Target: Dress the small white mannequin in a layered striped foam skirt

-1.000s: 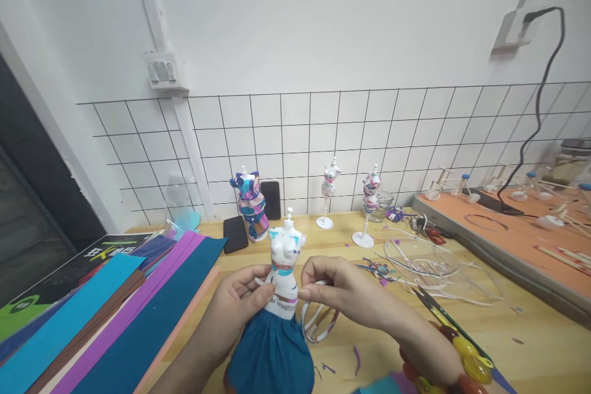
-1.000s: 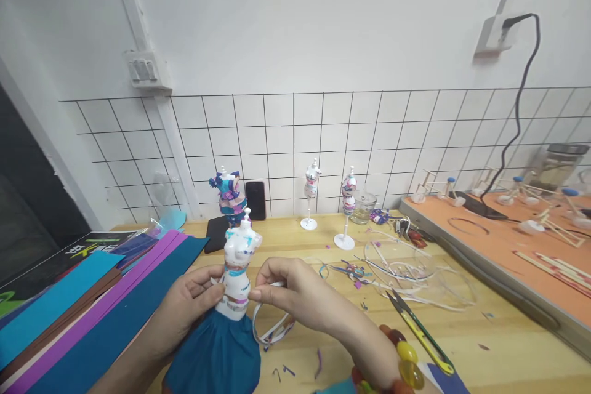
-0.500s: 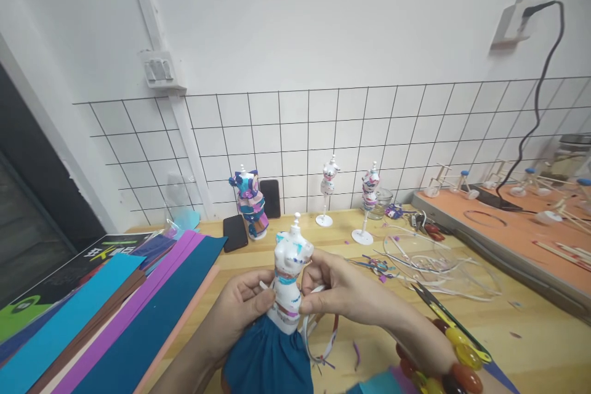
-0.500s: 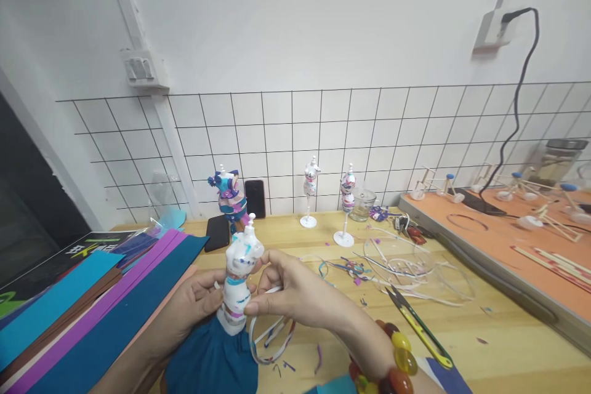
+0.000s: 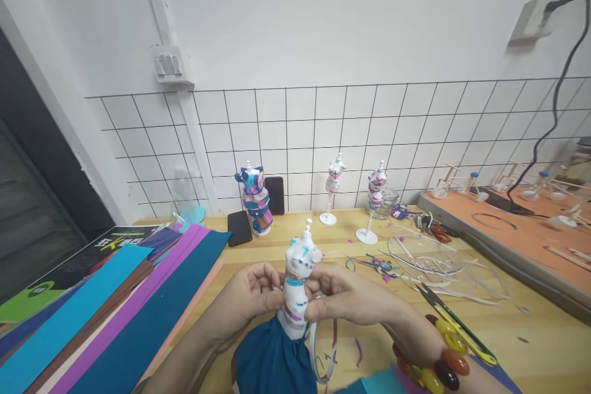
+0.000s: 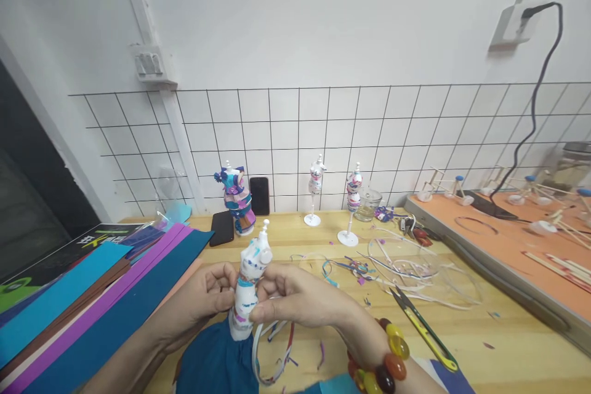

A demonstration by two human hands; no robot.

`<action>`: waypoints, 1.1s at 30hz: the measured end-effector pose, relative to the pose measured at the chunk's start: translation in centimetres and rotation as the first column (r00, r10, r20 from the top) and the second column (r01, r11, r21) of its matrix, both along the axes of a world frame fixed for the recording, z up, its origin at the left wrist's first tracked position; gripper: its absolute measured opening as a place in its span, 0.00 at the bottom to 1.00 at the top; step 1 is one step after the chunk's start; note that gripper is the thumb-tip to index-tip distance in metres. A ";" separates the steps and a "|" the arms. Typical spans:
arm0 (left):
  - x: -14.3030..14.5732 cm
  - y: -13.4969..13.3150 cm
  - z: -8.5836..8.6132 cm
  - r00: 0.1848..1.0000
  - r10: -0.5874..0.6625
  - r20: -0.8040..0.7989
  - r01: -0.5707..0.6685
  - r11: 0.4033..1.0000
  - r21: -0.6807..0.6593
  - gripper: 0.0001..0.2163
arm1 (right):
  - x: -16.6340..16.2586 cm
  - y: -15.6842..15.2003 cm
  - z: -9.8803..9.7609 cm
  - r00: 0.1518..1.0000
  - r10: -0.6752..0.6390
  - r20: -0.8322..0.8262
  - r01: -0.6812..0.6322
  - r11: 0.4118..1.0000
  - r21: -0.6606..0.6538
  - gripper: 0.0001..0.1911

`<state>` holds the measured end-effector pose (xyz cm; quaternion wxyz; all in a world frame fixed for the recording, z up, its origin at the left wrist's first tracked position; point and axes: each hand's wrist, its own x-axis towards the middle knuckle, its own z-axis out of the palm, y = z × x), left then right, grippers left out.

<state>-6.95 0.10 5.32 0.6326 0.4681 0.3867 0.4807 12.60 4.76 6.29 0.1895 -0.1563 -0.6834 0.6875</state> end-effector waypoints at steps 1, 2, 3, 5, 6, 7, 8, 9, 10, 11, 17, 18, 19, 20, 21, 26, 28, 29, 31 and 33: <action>-0.1 0.0 0.0 1.000 0.001 -0.001 -0.001 1.000 -0.017 0.16 | 0.0 0.0 0.0 1.000 0.009 -0.011 -0.009 1.000 0.000 0.13; -0.1 0.0 0.1 1.000 0.003 0.000 -0.003 0.999 -0.043 0.15 | 0.0 0.1 -0.1 1.000 0.020 -0.020 -0.020 1.000 0.000 0.13; -0.1 0.0 0.1 1.000 0.006 0.003 -0.005 0.997 -0.073 0.15 | 0.1 0.1 -0.1 0.999 0.028 -0.023 -0.028 1.000 0.002 0.13; -0.2 0.0 0.1 1.000 0.013 0.010 -0.011 0.993 -0.120 0.15 | 0.1 0.2 -0.1 0.999 0.034 -0.023 -0.034 0.999 0.009 0.13; -0.2 0.0 0.2 1.000 0.015 0.009 -0.013 0.992 -0.129 0.15 | 0.1 0.3 -0.2 0.999 0.033 -0.020 -0.033 0.999 0.013 0.12; -0.2 0.0 0.2 1.000 0.014 0.003 -0.013 0.992 -0.129 0.15 | 0.1 0.3 -0.2 0.999 0.033 -0.016 -0.033 0.999 0.016 0.12; -0.2 0.0 0.3 1.000 0.011 -0.010 -0.012 0.993 -0.114 0.15 | 0.1 0.4 -0.2 0.999 0.032 -0.013 -0.032 0.999 0.018 0.12; -0.1 0.0 0.4 0.999 0.009 -0.033 -0.011 0.996 -0.086 0.14 | 0.1 0.4 -0.2 0.999 0.031 -0.010 -0.030 0.999 0.020 0.12; -0.1 -0.1 0.6 0.998 0.012 -0.069 -0.015 0.999 -0.045 0.13 | 0.0 0.4 -0.2 1.000 0.027 -0.006 -0.027 0.999 0.023 0.13; 0.0 -0.1 0.7 0.994 0.021 -0.111 -0.021 1.000 0.006 0.12 | 0.0 0.4 -0.2 1.000 0.018 -0.002 -0.018 0.999 0.030 0.13; 0.2 -0.7 1.6 0.891 0.232 -0.389 -0.101 0.939 0.329 0.08 | 0.0 0.7 0.2 0.997 -0.074 -0.007 0.074 0.992 0.104 0.13; 0.2 -0.9 1.9 0.850 0.288 -0.442 -0.117 0.920 0.374 0.08 | 0.0 0.9 0.2 0.996 -0.087 -0.005 0.087 0.990 0.114 0.13; 0.2 -1.1 2.2 0.810 0.334 -0.482 -0.127 0.902 0.412 0.07 | 0.0 1.0 0.2 0.995 -0.104 0.000 0.104 0.987 0.121 0.14; 0.2 -1.3 2.4 0.782 0.364 -0.506 -0.128 0.888 0.442 0.07 | 0.1 1.2 0.1 0.992 -0.125 0.009 0.123 0.985 0.124 0.15; 0.3 -1.6 2.7 0.765 0.379 -0.521 -0.119 0.878 0.465 0.07 | 0.1 1.3 0.1 0.989 -0.148 0.018 0.145 0.982 0.124 0.16; 1.3 -2.9 3.1 0.755 0.343 -0.559 0.034 0.831 0.556 0.06 | -0.1 1.7 -0.3 0.963 -0.265 0.054 0.257 0.959 0.119 0.18; 1.9 -3.1 2.8 0.756 0.313 -0.575 0.105 0.809 0.578 0.06 | -0.1 1.8 -0.5 0.961 -0.273 0.053 0.266 0.957 0.113 0.18; 2.1 -3.1 2.7 0.754 0.295 -0.587 0.141 0.800 0.583 0.05 | -0.2 1.8 -0.5 0.962 -0.269 0.050 0.262 0.958 0.112 0.18; 2.4 -3.3 2.7 0.748 0.223 -0.625 0.233 0.794 0.561 0.04 | -0.1 1.8 -0.5 0.964 -0.261 0.042 0.255 0.961 0.112 0.17; 2.5 -3.4 3.0 0.743 0.121 -0.658 0.327 0.792 0.515 0.03 | -0.1 1.8 -0.4 0.966 -0.254 0.043 0.248 0.962 0.112 0.17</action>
